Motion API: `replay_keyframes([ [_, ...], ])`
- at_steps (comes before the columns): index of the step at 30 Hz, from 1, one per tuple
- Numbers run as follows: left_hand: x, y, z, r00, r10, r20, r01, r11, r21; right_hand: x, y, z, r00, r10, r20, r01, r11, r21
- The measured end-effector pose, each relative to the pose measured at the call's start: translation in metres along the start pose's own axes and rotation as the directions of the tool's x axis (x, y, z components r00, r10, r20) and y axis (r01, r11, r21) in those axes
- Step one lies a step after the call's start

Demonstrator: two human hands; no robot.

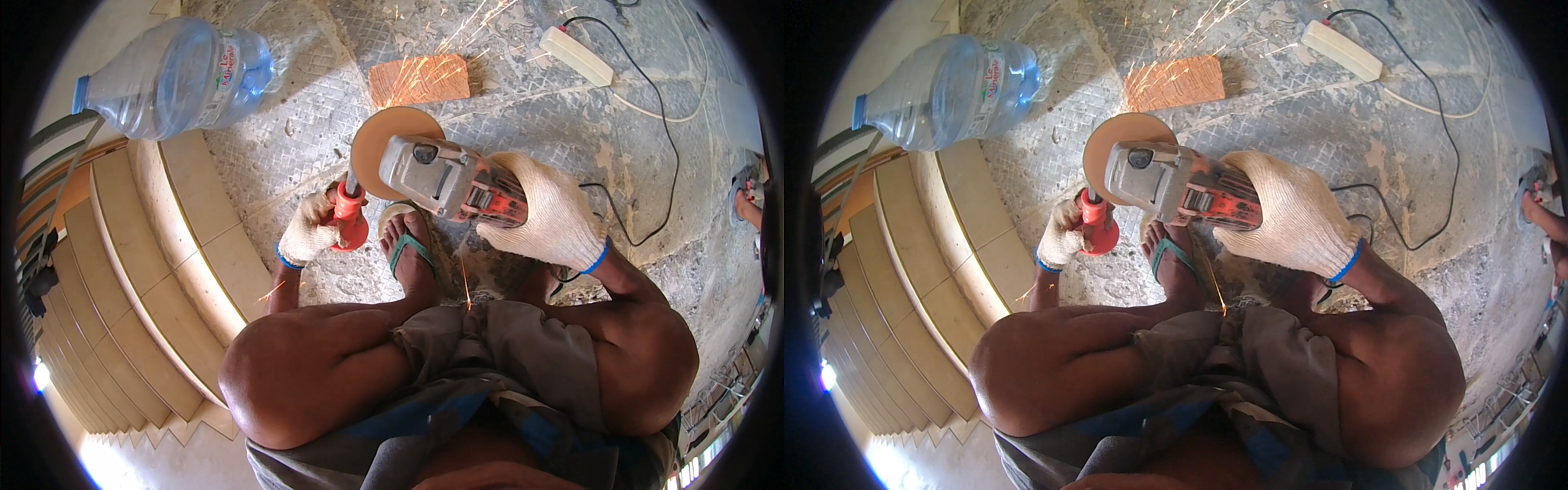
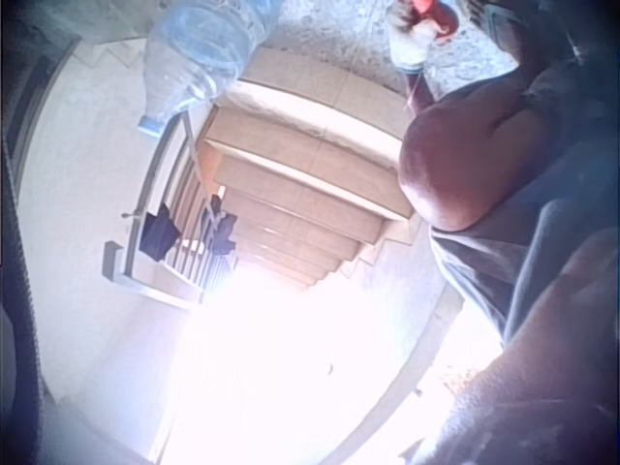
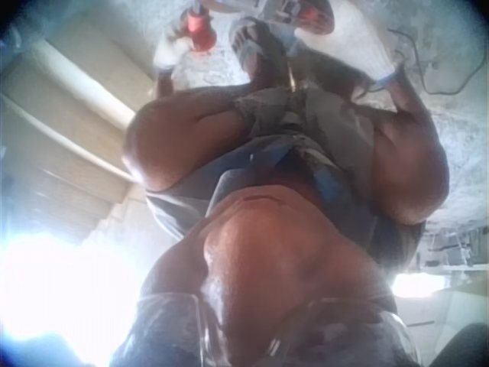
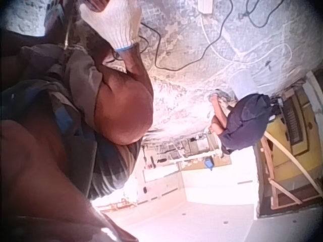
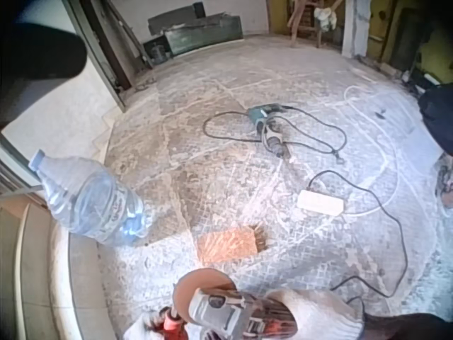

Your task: The person sits on the floor and uses an angle grinder to sharpen a chisel. They hold the chisel with a red handle against the spinning grinding wheel, creating sparks. After grinding, they inspect the chisel's edge and then plug the grinder's cord into a power strip.

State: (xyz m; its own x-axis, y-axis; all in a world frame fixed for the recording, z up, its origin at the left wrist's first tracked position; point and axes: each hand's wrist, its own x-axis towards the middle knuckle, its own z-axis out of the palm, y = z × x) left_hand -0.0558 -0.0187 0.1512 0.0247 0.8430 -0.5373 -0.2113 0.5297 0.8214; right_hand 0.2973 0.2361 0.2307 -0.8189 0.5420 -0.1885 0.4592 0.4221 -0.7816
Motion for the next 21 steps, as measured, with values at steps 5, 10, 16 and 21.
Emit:
replay_keyframes([
  [5, 0.001, 0.005, 0.003, 1.000, 0.016, -0.015, -0.016, 0.999, 0.033, 0.000, 0.000, 0.000, 1.000, 0.015, 0.010, -0.015, 1.000, -0.007],
  [10, 0.001, 0.000, 0.000, 0.999, 0.051, 0.007, -0.052, 0.997, 0.049, 0.000, 0.001, 0.000, 1.000, 0.008, -0.006, -0.007, 1.000, 0.015],
  [16, -0.001, -0.010, -0.001, 0.998, 0.046, -0.045, -0.050, 0.995, -0.081, 0.000, 0.001, 0.000, 0.999, 0.035, 0.000, -0.035, 0.999, 0.012],
  [21, -0.001, -0.015, -0.003, 0.994, 0.107, 0.010, -0.105, 0.990, -0.090, 0.000, 0.000, 0.001, 0.999, 0.042, 0.012, -0.043, 0.999, 0.015],
])
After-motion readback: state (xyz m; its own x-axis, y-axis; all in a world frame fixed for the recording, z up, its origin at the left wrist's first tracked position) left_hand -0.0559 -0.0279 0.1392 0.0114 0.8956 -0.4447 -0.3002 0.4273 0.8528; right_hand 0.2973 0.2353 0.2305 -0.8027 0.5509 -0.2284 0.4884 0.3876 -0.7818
